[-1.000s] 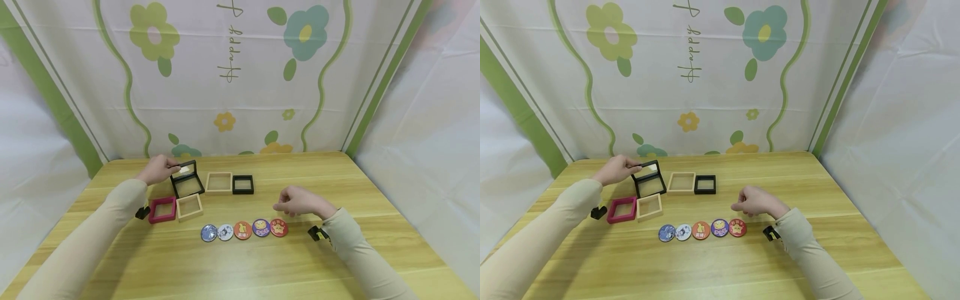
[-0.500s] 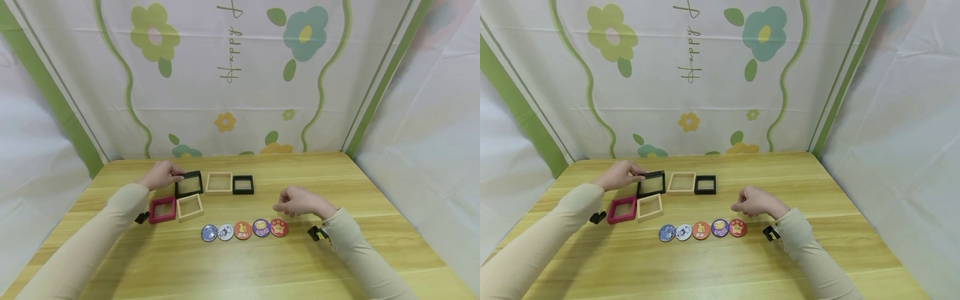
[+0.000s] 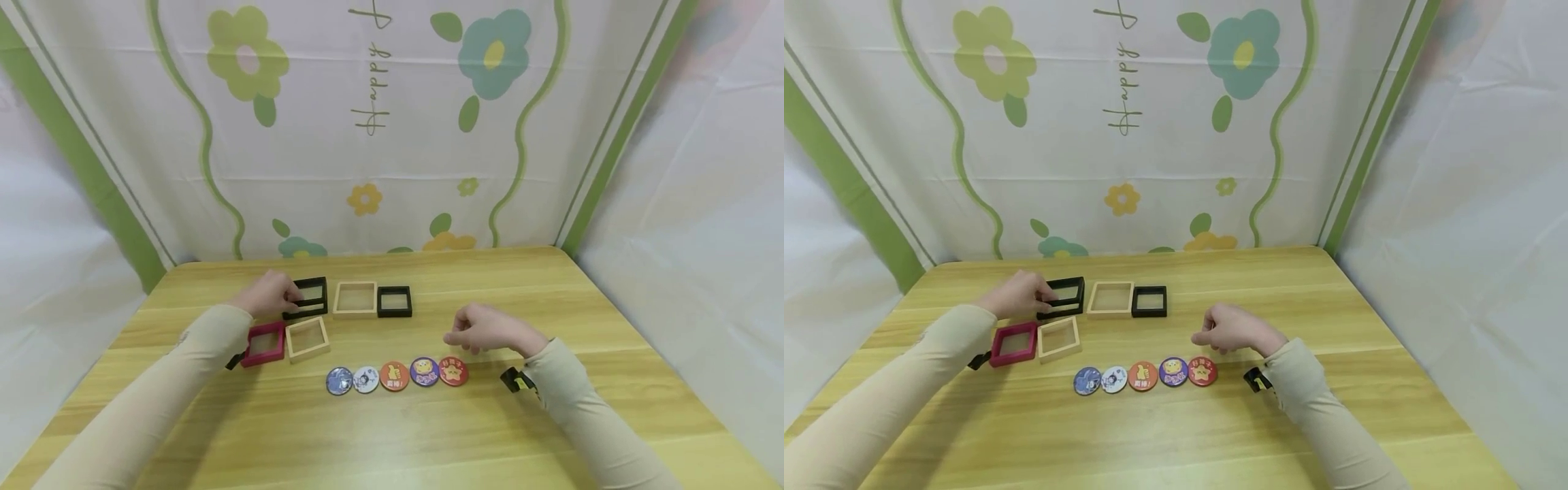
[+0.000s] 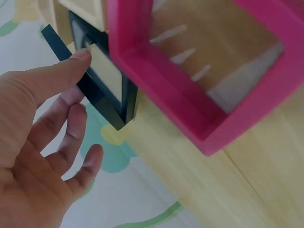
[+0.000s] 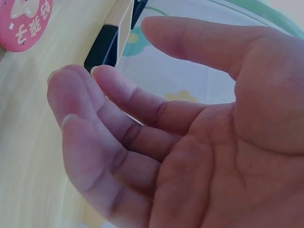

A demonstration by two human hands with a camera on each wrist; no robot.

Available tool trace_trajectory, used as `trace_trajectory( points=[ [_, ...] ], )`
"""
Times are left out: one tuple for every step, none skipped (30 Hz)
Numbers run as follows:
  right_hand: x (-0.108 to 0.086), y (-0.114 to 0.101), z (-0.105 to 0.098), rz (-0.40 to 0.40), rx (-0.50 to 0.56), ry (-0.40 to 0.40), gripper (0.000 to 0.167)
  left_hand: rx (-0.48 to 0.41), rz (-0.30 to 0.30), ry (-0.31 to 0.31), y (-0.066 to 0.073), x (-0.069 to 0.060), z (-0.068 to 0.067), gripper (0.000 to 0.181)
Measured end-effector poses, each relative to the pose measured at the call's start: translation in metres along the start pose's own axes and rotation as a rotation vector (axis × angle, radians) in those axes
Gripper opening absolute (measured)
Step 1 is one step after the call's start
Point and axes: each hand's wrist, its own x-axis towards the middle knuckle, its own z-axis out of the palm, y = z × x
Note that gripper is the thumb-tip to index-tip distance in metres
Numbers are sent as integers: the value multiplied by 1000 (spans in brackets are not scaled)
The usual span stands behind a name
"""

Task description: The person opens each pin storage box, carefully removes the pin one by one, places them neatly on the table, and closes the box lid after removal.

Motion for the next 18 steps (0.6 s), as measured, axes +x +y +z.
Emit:
trace_trajectory(
  points=[
    [0, 0, 0, -4, -4, 0, 25, 22, 2, -10, 1, 1, 1, 14],
    [0, 0, 0, -1, -2, 2, 24, 40, 2, -22, 3, 1, 1, 12],
    [0, 0, 0, 0, -4, 3, 24, 61, 1, -30, 5, 2, 2, 13],
    [0, 0, 0, 1, -4, 3, 24, 80, 2, -35, 7, 2, 3, 13],
    [0, -1, 1, 1, -3, 2, 24, 96, 8, -35, 8, 3, 4, 12],
    [0, 0, 1, 1, -4, 2, 24, 105, 14, -34, 8, 3, 5, 12],
    [0, 0, 1, -1, -2, 0, 24, 113, 23, -32, 9, 4, 6, 11],
    [1, 0, 1, 0, 1, -1, 24, 119, 28, -30, 9, 6, 7, 11],
    [1, 0, 1, -4, 0, -3, 25, 127, 38, -19, 10, 7, 7, 12],
    [1, 1, 1, -6, -1, -4, 25, 132, 52, -14, 10, 8, 8, 14],
    [1, 1, 1, -9, -2, -3, 25, 137, 64, -9, 9, 10, 8, 18],
    [1, 1, 1, -11, -3, -2, 24, 143, 73, -5, 9, 11, 8, 21],
    [1, 1, 1, -12, -3, -2, 25, 148, 86, 0, 9, 12, 8, 25],
    [2, 1, 1, -11, -4, -2, 25, 155, 92, 6, 8, 13, 9, 27],
    [2, 1, 1, -10, -2, -2, 25, 162, 99, 9, 8, 13, 9, 28],
    [2, 1, 1, -6, 2, -2, 25, 164, 105, 5, 7, 13, 9, 29],
    [2, 1, 1, -3, 4, -3, 25, 166, 107, 7, 7, 14, 9, 29],
    [3, 1, 1, 0, 5, -5, 25, 165, 109, 6, 7, 14, 9, 31]
  ],
)
